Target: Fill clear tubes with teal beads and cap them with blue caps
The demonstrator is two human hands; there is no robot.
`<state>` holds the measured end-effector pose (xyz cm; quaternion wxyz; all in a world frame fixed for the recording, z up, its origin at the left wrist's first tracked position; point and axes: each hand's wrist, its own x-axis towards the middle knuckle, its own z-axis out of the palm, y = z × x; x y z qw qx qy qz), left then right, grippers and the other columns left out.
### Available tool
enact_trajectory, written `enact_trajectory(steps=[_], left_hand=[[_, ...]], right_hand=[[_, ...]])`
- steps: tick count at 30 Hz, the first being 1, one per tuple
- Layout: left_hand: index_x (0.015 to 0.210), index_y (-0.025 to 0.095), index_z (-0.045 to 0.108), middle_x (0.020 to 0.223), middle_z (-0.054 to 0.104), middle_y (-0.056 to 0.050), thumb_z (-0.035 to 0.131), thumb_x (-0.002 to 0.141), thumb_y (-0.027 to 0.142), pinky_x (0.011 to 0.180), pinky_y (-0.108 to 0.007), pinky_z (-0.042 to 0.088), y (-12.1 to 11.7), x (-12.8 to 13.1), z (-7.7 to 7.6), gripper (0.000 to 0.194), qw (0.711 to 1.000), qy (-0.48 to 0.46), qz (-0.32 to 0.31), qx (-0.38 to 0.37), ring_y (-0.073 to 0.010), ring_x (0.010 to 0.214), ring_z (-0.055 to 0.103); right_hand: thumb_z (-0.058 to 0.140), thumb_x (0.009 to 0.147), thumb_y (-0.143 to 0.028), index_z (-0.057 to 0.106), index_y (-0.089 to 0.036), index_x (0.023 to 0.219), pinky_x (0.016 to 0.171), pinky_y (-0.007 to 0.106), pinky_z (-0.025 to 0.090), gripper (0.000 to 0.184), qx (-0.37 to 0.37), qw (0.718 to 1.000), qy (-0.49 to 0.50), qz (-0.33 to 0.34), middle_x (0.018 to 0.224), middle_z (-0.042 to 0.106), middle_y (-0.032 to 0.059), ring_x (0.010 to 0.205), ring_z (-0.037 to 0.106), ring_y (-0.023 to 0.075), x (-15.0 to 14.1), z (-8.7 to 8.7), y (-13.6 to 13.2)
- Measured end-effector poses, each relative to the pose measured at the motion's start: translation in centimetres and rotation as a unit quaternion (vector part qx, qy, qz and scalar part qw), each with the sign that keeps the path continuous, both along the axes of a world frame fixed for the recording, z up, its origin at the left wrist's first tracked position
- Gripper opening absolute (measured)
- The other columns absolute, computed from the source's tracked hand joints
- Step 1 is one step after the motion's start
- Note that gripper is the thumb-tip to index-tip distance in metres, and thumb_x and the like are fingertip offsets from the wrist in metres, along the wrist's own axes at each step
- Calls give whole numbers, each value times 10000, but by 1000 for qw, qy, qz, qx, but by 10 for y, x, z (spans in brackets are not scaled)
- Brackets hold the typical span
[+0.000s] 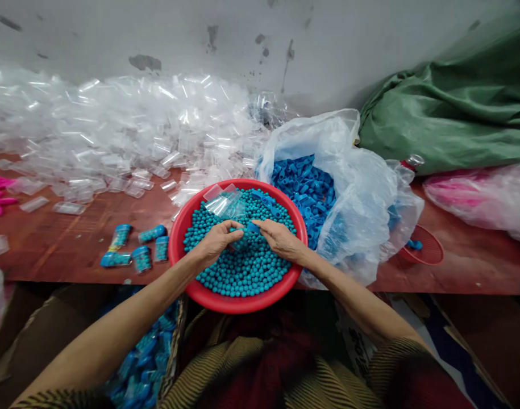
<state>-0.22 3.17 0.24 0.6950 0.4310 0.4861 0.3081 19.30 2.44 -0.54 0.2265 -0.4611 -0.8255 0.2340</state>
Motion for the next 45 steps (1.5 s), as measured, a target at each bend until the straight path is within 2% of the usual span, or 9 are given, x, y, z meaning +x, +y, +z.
enact_trajectory(steps=[5,10,17,26,29,32,35,40,45], left_hand=[[986,194,498,728,581,32,731,611,268,412,-222,466,-5,2,1,447,998,-46,5,-43,-124,531,603],[934,180,491,692,545,49,724,617,255,361,-176,427,-14,9,0,401,998,-63,18,-13,-94,489,575],[1164,183,482,764,531,39,678,664,293,325,-157,352,-21,15,0,548,998,-21,50,42,-58,456,520],[1043,198,502,670,468,70,621,707,330,330,-157,317,-27,20,3,380,997,14,62,52,-38,407,447],[1042,218,458,681,486,71,593,735,389,361,-179,382,-26,17,10,376,997,31,32,61,-66,422,511],[1044,227,441,673,487,70,575,753,393,336,-167,344,-25,12,14,361,994,59,-9,93,-76,416,523],[1030,224,427,631,460,80,552,771,399,322,-160,312,-25,9,13,336,992,64,-31,101,-71,394,493],[1008,210,446,618,396,84,552,776,363,389,-168,376,-29,12,9,297,989,90,-29,114,-52,437,409],[1181,225,409,651,397,69,529,797,328,455,-180,355,-32,19,9,416,987,67,33,140,-64,495,387]], right_hand=[[415,888,-173,594,-154,1059,730,257,446,248,-44,987,143,-60,837,644,31,739,588,134,-10,8,-4],[468,860,-173,629,-144,918,715,244,429,174,-33,987,147,-52,807,652,33,751,601,137,-16,9,-9],[484,843,-190,670,-146,917,675,235,442,205,-54,980,187,-47,787,679,23,704,604,130,-14,2,-9],[484,838,-193,669,-150,924,746,284,472,209,-60,982,180,15,848,681,43,786,613,148,-14,5,-6],[542,800,-227,647,-166,972,679,273,498,210,-176,951,252,8,836,659,21,739,605,133,-9,9,-3],[611,729,-263,606,-170,1033,562,247,513,318,-302,883,358,-22,844,628,12,676,601,120,-6,11,0],[654,674,-268,563,-169,1081,541,255,532,429,-310,854,409,-87,869,612,11,660,604,118,-9,12,0],[590,760,-268,589,-167,1100,626,304,545,355,-217,918,314,-105,888,652,35,691,615,144,-17,12,-4],[583,813,-335,426,-122,1319,932,424,444,572,-63,991,117,30,1189,560,156,1109,537,259,-24,14,-17]])
